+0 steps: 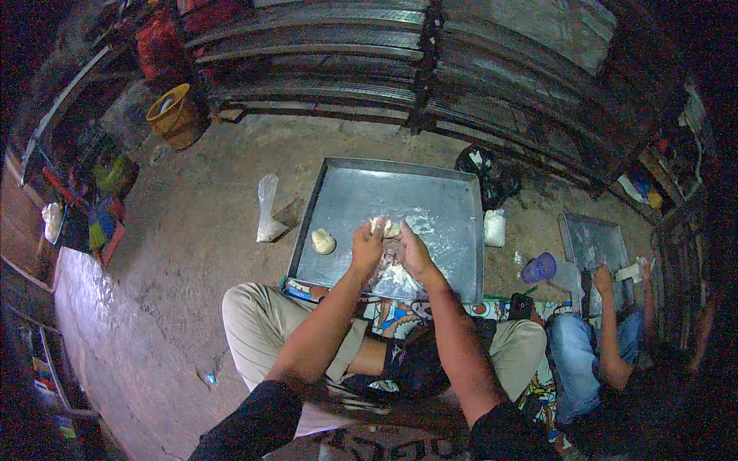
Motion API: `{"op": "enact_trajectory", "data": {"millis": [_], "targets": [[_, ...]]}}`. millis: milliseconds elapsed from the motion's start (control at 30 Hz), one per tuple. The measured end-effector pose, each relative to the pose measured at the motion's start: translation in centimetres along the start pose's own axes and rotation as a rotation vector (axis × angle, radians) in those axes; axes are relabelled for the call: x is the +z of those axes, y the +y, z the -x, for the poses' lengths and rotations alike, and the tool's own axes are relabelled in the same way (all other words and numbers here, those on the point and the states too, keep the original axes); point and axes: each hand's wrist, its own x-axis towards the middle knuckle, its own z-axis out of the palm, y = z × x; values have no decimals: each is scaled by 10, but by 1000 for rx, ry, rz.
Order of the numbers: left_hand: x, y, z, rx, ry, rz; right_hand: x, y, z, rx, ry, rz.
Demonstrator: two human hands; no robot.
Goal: The person rolls a piece of dough between their palms, adds flour from a container onto a metal tray, and kneads the dough by hand.
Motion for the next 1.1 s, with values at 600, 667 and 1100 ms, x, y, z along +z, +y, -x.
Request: {"op": "enact_trajectory", "data": {"millis": [600,667,1100], "targets": [[16,7,15,-17,-542,-123,-28,15,-11,-31,364,331],[6,-5,8,-128,-433,-22,-18,0,-5,1,319,351],[-29,-81,-17,368,-337,-1265,-56,-6,-14,473,432,-406]]}}
